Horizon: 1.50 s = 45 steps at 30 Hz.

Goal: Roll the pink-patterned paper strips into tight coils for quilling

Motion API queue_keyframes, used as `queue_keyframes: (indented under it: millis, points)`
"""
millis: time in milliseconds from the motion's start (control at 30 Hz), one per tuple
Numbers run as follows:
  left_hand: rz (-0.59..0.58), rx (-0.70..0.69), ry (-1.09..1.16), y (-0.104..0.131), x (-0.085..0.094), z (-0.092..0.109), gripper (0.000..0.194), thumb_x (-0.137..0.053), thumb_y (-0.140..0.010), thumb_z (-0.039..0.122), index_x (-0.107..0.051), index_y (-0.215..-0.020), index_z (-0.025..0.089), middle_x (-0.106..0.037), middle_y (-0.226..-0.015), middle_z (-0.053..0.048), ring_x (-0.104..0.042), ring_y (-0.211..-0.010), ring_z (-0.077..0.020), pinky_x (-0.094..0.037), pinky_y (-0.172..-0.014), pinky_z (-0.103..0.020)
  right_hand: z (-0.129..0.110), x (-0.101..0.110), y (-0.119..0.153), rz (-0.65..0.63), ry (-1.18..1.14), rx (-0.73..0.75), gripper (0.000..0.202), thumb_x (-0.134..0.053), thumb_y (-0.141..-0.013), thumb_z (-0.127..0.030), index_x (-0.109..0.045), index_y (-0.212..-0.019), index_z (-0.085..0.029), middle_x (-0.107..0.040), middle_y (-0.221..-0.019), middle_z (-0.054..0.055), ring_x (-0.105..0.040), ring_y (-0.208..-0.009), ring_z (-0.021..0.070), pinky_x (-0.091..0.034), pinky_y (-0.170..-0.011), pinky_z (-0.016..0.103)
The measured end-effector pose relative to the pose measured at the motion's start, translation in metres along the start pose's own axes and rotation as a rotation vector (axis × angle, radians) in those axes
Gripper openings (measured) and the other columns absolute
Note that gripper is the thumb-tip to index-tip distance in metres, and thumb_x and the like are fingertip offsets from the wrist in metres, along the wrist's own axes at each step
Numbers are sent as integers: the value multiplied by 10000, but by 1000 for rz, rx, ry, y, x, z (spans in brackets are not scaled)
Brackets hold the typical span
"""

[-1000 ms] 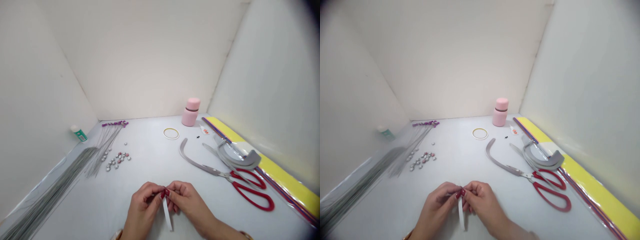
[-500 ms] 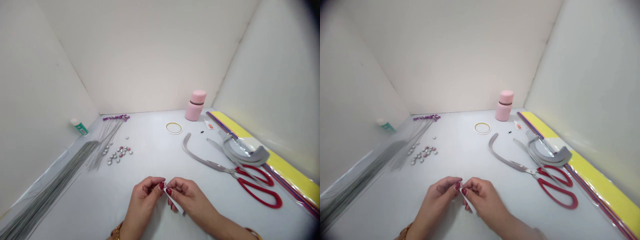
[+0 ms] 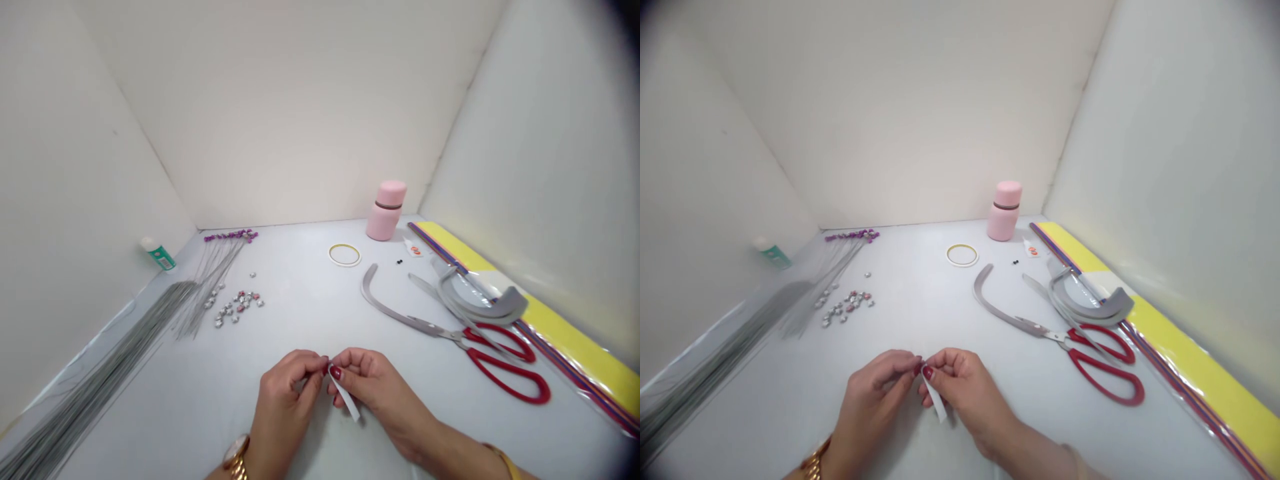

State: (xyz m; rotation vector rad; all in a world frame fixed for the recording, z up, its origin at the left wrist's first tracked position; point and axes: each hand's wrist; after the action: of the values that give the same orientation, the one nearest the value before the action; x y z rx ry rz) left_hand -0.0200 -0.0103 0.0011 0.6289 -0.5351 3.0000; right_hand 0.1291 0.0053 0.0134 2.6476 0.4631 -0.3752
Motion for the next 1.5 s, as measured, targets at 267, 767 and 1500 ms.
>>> queue_keyframes:
  millis: [267,767,1500]
  points:
    - [-96,-54,-8,-2,2,2,222,-470,-797,68,-654,-857,177,-634,-862,-65,-607,-778,-139,-492,-700,-223,-1,2,-3,18,-27,13,237,-684,-680,-325,-582,-721,-114,-624,-575,8,-482,-493,76,-308,-473,183]
    - [-62,383,501,-5,-3,-1,106,-595,-753,225,-642,-739,131,-611,-712,-46,-592,-631,-150,-467,-631,-276,2,3,-4,-5,135,66,261,-608,-745,-363,-610,-714,-104,-589,-529,0,-448,-455,69,-311,-455,185]
    - [-55,-81,-48,0,2,3,193,-470,-805,87,-631,-872,169,-635,-820,-62,-586,-763,-145,-469,-696,-247,2,2,-1,11,213,114,219,-587,-752,-336,-597,-705,-122,-544,-523,-21,-456,-491,86,-347,-496,197]
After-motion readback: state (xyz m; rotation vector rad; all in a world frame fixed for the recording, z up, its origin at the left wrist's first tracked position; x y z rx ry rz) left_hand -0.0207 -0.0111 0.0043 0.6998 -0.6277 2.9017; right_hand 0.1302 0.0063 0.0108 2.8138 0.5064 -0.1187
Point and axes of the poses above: each hand's wrist, its own y-axis away from the middle knuckle, its own x-axis out of the back of the hand, z = x × y
